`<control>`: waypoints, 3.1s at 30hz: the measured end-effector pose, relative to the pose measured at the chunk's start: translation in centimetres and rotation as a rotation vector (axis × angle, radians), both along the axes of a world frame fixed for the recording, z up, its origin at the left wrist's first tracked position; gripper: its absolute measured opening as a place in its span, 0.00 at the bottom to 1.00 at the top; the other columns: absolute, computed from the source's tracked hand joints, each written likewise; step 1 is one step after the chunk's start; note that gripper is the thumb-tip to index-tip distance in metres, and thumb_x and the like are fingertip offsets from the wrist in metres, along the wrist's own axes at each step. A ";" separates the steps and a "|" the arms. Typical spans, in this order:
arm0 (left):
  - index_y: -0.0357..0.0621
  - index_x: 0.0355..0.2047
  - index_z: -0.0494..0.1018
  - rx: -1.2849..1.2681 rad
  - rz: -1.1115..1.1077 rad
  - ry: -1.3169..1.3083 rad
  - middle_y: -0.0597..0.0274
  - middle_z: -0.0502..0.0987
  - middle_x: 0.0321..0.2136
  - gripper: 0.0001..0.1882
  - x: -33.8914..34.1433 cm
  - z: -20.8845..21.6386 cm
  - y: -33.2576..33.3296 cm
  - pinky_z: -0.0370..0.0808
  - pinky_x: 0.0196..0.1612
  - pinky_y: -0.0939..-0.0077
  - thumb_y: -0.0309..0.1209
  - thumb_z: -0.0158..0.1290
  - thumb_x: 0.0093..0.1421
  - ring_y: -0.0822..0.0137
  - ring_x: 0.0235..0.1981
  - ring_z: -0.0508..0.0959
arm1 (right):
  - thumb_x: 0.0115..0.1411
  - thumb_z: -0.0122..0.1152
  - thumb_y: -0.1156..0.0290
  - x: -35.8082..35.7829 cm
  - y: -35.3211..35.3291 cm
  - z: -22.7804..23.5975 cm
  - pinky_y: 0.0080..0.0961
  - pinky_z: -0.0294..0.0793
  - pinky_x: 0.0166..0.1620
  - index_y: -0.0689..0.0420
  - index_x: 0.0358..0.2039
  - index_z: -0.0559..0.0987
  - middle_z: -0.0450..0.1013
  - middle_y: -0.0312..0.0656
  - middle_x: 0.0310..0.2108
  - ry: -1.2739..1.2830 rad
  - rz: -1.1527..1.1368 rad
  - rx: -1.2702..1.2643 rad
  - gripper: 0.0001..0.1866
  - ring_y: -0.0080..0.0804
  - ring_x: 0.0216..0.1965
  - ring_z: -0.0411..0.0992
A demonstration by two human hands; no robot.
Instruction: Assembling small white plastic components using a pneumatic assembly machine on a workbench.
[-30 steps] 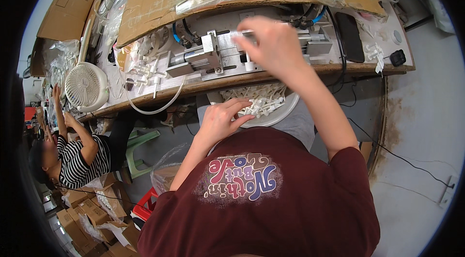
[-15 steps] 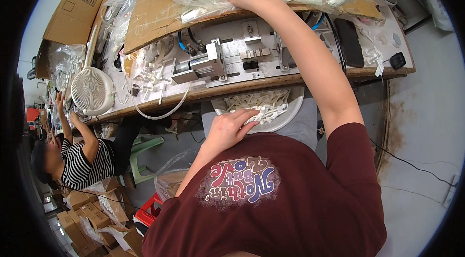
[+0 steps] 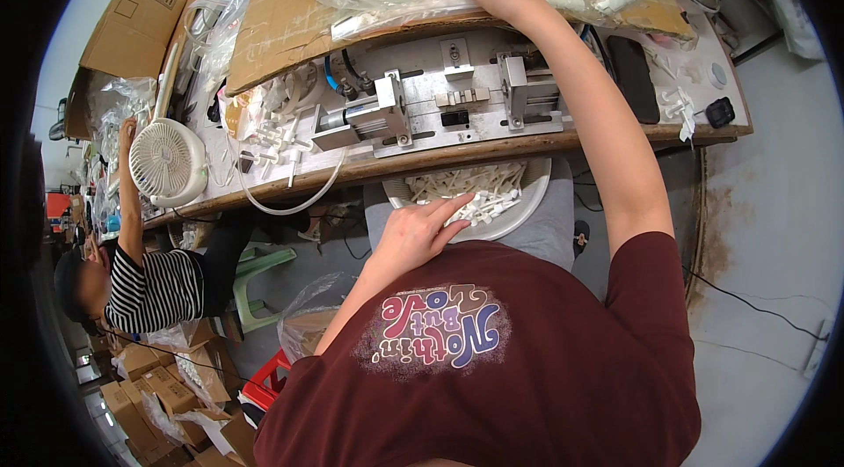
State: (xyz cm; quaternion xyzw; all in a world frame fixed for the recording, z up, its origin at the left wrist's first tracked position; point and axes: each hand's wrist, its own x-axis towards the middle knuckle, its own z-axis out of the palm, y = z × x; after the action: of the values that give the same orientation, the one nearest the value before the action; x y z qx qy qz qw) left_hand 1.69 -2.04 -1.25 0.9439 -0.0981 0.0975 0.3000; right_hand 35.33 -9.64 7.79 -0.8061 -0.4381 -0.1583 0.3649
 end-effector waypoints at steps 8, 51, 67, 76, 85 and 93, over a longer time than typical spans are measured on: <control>0.52 0.55 0.73 -0.022 0.023 0.040 0.63 0.80 0.29 0.21 0.3 1.1 0.4 0.76 0.26 0.70 0.37 0.58 0.61 0.62 0.23 0.79 | 0.60 0.66 0.63 1.5 -2.2 0.8 0.17 0.68 0.35 0.52 0.50 0.80 0.77 0.33 0.32 0.274 0.076 0.240 0.18 0.17 0.31 0.68; 0.30 0.44 0.77 -1.414 0.120 0.239 0.58 0.75 0.38 0.16 3.6 5.0 3.6 0.83 0.40 0.76 0.17 0.62 0.53 0.69 0.38 0.81 | 0.56 0.63 0.79 -17.5 -10.4 -2.9 0.20 0.70 0.33 0.56 0.44 0.83 0.76 0.37 0.30 0.603 0.125 0.152 0.14 0.22 0.30 0.71; 0.47 0.36 0.82 0.179 0.291 -0.359 0.70 0.82 0.44 0.14 7.9 0.7 0.2 0.75 0.28 0.75 0.30 0.66 0.47 0.65 0.23 0.79 | 0.60 0.64 0.76 -18.2 -9.5 -3.8 0.12 0.67 0.32 0.58 0.46 0.81 0.75 0.31 0.33 0.822 -0.019 0.593 0.13 0.12 0.30 0.67; 0.43 0.33 0.82 0.122 0.255 -0.292 0.64 0.82 0.43 0.12 8.8 1.7 0.7 0.75 0.29 0.74 0.27 0.64 0.46 0.65 0.23 0.80 | 0.60 0.63 0.79 -18.4 -10.7 -3.8 0.12 0.66 0.34 0.60 0.46 0.81 0.74 0.32 0.34 0.809 0.004 0.545 0.13 0.14 0.32 0.68; 0.43 0.36 0.82 -0.034 0.251 -0.241 0.64 0.82 0.42 0.16 8.6 1.1 1.2 0.77 0.29 0.76 0.30 0.66 0.45 0.64 0.23 0.81 | 0.59 0.63 0.79 -19.0 -10.8 -3.4 0.15 0.68 0.37 0.61 0.44 0.82 0.74 0.35 0.34 0.720 -0.005 0.427 0.12 0.17 0.33 0.70; 0.31 0.47 0.76 -1.356 0.091 0.335 0.55 0.81 0.40 0.16 6.5 6.1 0.5 0.81 0.40 0.76 0.21 0.61 0.58 0.70 0.37 0.82 | 0.55 0.63 0.82 -19.4 -10.3 -3.3 0.23 0.73 0.34 0.58 0.42 0.82 0.75 0.40 0.30 0.383 0.072 0.212 0.14 0.29 0.29 0.74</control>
State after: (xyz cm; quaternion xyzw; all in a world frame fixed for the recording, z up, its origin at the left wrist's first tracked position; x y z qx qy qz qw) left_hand 8.23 -1.58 4.89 0.5539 0.0714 0.0030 0.8295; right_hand 15.90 -19.95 4.50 -0.7625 -0.3703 -0.0341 0.5294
